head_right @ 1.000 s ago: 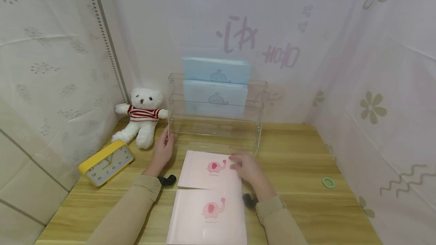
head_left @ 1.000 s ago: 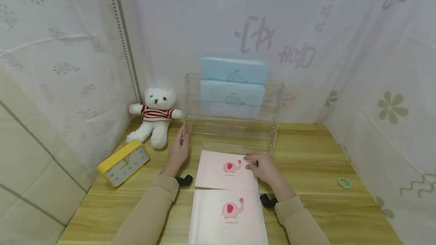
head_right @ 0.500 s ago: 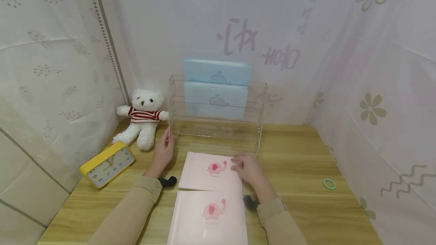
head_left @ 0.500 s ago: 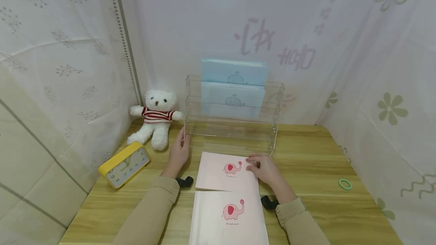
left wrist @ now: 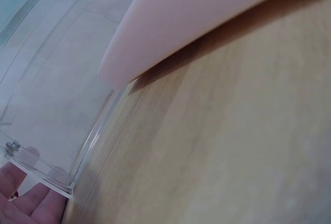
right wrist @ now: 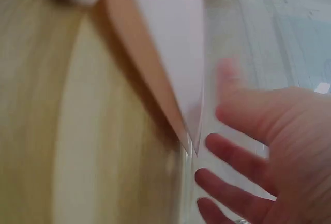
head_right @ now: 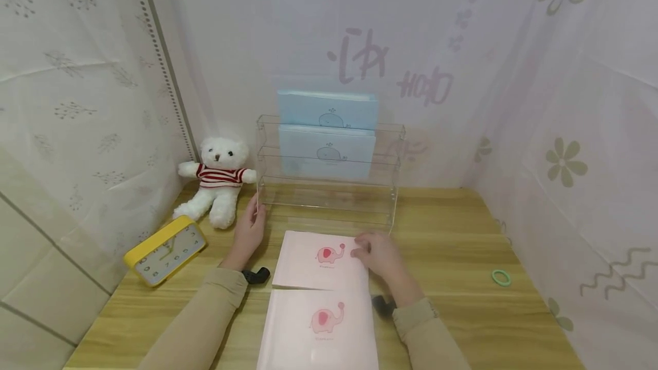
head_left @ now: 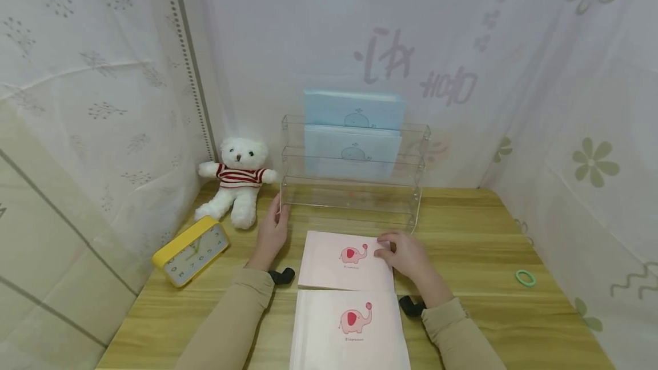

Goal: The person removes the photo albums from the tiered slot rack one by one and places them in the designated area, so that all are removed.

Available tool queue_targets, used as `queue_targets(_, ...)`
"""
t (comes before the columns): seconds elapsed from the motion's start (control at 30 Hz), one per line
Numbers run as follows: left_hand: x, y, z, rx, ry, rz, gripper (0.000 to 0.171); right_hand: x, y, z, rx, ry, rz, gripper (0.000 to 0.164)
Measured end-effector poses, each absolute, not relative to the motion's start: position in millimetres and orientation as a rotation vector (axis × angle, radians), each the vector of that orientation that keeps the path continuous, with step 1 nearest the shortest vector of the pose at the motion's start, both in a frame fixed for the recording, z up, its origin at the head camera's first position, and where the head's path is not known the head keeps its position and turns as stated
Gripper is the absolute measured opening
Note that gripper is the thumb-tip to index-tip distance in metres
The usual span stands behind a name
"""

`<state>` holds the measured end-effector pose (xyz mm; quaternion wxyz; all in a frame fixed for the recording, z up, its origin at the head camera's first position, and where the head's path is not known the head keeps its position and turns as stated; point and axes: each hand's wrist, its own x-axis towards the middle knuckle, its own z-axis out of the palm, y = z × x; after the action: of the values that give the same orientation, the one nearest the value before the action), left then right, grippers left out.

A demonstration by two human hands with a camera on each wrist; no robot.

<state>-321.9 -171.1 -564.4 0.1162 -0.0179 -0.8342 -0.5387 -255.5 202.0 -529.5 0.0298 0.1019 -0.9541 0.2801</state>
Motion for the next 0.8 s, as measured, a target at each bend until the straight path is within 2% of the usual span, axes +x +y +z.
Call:
queue_targets(0.27,-322,-169,-560,-0.041,-2.447,-1.552,0.056,-264,203,-504,0.389,-2.782,0.691,0.031)
queue_targets(0.43,-323,-169,-560,-0.040,-2.453,-1.542,0.057,-275,201,-471,0.480,-2.488,0.741,0.022)
queue_targets(0.5,-323,-170,-561,-0.039,-2.460,-1.537,0.058,-281,200,-455,0.491,-2.397,0.774,0.023)
queue_targets(0.57,-324,-170,-562,-0.038,-2.462,-1.538,0.058,-287,200,-441,0.461,-2.353,0.807,0.028)
queue_targets(0.8,-323,-170,-563,-0.029,-2.451,-1.544,0.059,-312,192,-387,0.237,-2.418,1.016,0.068)
